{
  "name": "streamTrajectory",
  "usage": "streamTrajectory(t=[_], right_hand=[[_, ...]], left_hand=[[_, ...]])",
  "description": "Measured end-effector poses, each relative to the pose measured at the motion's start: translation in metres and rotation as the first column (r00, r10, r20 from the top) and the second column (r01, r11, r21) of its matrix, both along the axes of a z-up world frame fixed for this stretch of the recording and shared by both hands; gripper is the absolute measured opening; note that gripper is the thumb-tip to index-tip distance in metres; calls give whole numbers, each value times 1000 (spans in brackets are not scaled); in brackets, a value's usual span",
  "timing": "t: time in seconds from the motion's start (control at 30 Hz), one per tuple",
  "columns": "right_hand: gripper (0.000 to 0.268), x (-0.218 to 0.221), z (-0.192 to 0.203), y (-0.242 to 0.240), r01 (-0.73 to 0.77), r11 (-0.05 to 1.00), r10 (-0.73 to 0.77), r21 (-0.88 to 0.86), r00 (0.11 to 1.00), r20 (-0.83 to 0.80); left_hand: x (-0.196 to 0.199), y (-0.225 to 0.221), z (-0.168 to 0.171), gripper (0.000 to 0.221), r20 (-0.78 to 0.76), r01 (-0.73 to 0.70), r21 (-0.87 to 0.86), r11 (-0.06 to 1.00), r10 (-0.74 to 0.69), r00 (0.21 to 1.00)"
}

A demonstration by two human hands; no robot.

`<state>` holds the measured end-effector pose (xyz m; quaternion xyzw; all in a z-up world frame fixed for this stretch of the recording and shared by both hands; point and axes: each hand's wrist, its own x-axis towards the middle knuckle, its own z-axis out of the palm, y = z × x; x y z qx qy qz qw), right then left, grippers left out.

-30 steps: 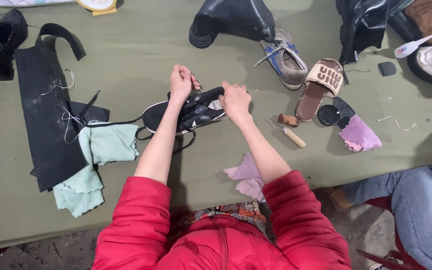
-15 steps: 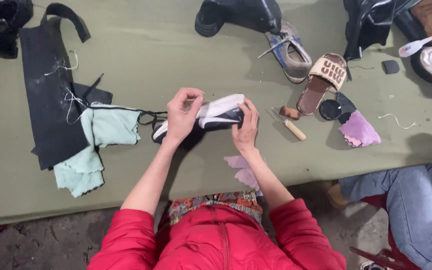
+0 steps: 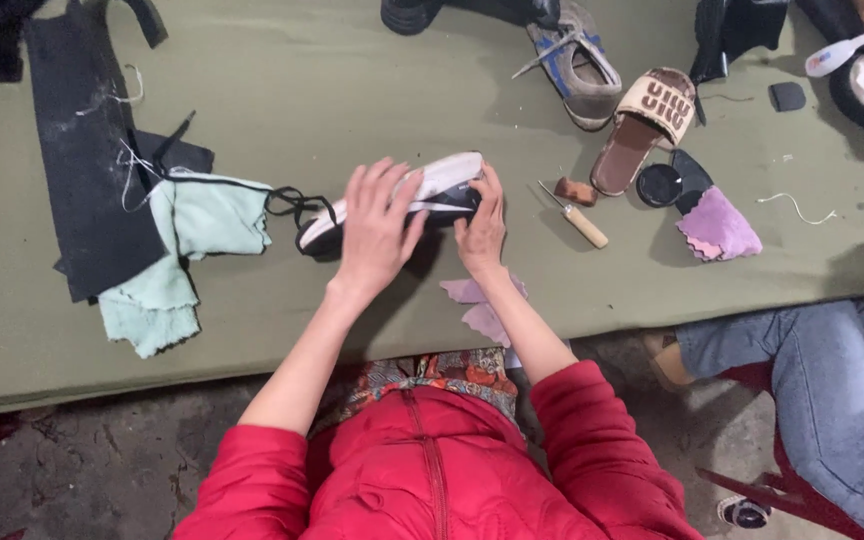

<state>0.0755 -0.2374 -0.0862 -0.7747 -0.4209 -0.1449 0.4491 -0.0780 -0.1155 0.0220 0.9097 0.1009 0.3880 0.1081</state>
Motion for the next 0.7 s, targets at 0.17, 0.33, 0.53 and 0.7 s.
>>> streamTrajectory(t=[0.17,0.33,0.53,0.7], right_hand=[[69,-3,6,-6,-28,1000,28,-1,999,-27],[70,13,31,-48,-216,972,201,-92,968,-149],[36,91,6,-92,163,966,-135,-202,980,143],[54,104,-26,-114,550,412,-373,-727,829,416]], left_hand=[[19,10,-68,34,-21,-67,50,996,68,997],[13,3,-73,25,106,-78,36,996,74,992],[19,10,-73,23,159,-74,8,997,72,985],[31,21,-70,16,47,-118,-10,993,119,992]])
